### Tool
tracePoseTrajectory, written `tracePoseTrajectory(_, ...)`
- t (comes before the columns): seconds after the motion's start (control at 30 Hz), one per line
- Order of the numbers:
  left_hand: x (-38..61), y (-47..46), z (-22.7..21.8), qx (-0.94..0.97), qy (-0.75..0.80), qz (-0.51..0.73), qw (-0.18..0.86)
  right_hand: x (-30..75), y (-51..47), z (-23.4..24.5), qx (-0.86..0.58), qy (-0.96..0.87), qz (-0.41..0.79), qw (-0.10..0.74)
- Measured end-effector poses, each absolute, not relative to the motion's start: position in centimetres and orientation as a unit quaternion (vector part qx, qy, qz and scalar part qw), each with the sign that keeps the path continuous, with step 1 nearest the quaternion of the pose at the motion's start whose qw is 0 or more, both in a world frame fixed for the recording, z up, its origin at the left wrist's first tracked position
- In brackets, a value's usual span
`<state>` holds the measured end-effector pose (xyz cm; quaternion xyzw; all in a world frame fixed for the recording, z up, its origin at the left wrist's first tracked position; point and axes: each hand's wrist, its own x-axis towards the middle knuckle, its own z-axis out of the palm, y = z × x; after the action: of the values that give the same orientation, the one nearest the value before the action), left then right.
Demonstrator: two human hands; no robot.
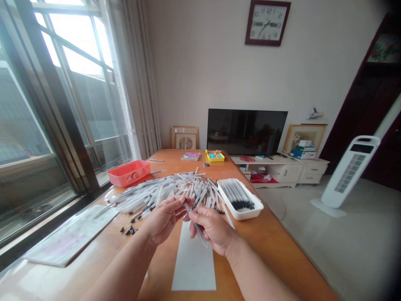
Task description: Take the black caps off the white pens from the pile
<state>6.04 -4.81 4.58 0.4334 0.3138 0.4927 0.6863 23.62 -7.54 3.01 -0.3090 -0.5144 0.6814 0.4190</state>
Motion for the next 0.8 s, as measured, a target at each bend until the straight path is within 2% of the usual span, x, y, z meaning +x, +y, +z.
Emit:
tracePoseTrajectory(0.27,6.0,-5.2,5.1,0.453,0.239,0.480,0.712,23.7,-7.9,3.1,-0.242,-0.449,0.752,0.418)
tracePoseTrajectory(0.43,6.0,-5.3,5.0,0.466,0.244,0.482,0.701,23.6,-7.7,2.9,-0.236,-0.453,0.750,0.420)
tracePoseTrajectory(0.63,4.5,-4.5,5.4,0.454,0.314,0.524,0.649,24.5,-6.8,2.3,-0.291,-0.439,0.712,0.465)
tracePoseTrajectory(0.8,1.0,-2.5,5.1,0.396,0.422,0.617,0.533,25.4,-5.6,1.8,-0.332,-0.392,0.672,0.534)
